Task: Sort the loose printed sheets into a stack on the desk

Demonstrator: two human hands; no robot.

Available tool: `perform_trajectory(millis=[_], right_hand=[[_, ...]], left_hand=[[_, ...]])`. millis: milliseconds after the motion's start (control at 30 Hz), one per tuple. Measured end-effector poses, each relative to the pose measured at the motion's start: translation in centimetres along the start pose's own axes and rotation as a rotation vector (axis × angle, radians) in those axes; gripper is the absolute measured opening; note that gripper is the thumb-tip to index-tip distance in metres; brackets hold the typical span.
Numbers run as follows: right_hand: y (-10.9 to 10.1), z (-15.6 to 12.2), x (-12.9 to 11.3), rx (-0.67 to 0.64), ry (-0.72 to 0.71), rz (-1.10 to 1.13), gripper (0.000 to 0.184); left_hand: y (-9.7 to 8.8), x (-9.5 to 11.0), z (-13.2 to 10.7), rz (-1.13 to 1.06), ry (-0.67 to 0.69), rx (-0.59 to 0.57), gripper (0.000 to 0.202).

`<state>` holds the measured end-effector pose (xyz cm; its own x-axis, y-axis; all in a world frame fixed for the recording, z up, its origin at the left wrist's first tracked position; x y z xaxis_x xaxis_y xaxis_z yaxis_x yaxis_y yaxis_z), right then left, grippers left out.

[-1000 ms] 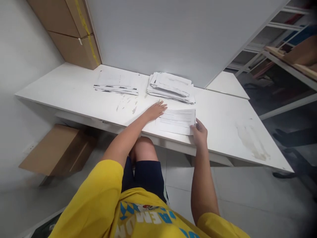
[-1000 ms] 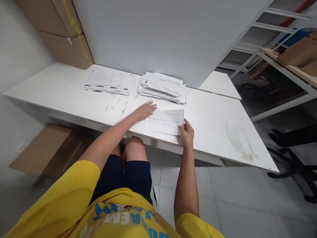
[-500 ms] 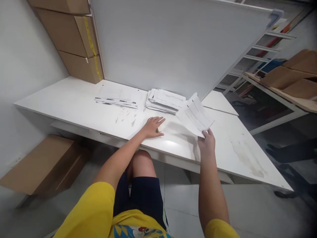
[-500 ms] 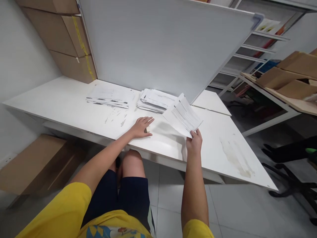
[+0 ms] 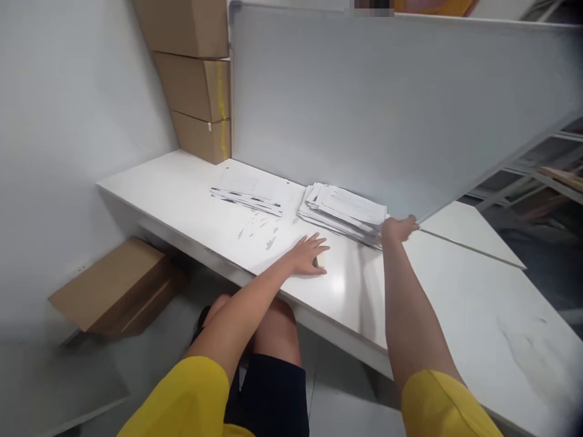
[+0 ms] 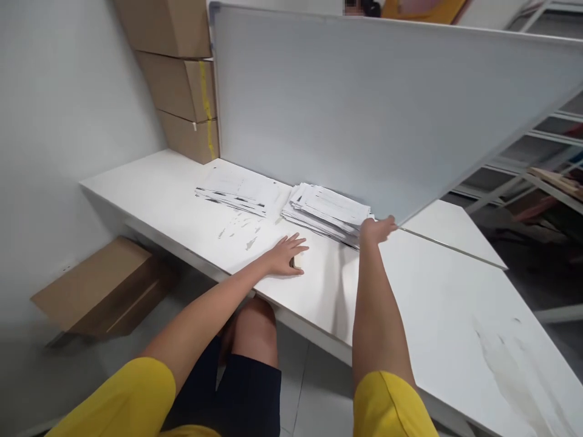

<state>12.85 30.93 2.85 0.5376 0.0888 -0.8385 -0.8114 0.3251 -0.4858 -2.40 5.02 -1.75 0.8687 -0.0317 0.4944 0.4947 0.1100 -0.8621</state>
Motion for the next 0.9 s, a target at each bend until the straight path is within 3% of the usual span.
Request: perform_trajectory(millis=[100,167,233,333,433,500,567,633,733,833,900], right_hand=[[-0.2,-3.3,1.8,0.02,-0.219,-0.157,0.066],[-0.4,-6.1,3.5,-0.019,-0.423,-0.184,0.062],[-0.7,-8.5,4.9,-0.034,-0.524,-0.168,0.059],[-1.1,-10.7,6.0,-0.1,-0.559,-0.169,0.058],[-1.6,-11.8,5.9,-0.225,-0.611,-0.214,0.057],[-1.9,-12.3,5.5,-0.227,-0.609,-0.245,0.058],[-2.2,-12.7,5.1,-0.21,-0.55,-0.299,0.06],[-2.1,-13.0,4.7,-0.23,-0.486,-0.377,0.06],[-1.7,-13.1,4.0,-0.309,-0.509,-0.504,0.058],[-1.2,-12.7,3.6,-0.315,-0.527,-0.572,0.062],[-1.1,-12.6,3.5,-0.306,-0.502,-0.578,0.064]], left_hand=[[0.3,0.0,-0.1,0.008,0.01,0.001,0.076],[0.4,0.0,-0.1,0.017,0.002,0.002,0.076],[0.3,0.0,0.0,0.033,-0.006,0.001,0.078],[0.1,0.4,0.0,0.047,-0.003,-0.004,0.082],[0.1,0.9,-0.6,0.025,-0.005,0.0,0.085],[0.3,0.9,-1.1,0.001,0.021,-0.024,0.087],[0.0,0.1,-1.3,-0.015,0.063,-0.072,0.09],[-1.3,-1.9,-0.7,-0.011,0.031,-0.063,0.088],[-6.0,-6.8,1.8,0.076,-0.228,0.123,0.072],[-11.3,-12.1,4.7,0.205,-0.695,0.384,0.071],[-13.1,-14.6,5.8,0.283,-0.844,0.376,0.083]])
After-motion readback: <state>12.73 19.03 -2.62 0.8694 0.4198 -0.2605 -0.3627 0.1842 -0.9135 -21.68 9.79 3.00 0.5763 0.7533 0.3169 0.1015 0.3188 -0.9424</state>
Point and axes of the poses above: each hand's wrist, its own z-axis towards the middle knuckle, its own y-axis out of the palm, x = y × z, the point moved 1 cm from there along z, towards the middle knuckle, and after that the axes turned 8 degrees about -y, right-handed, at the moved point
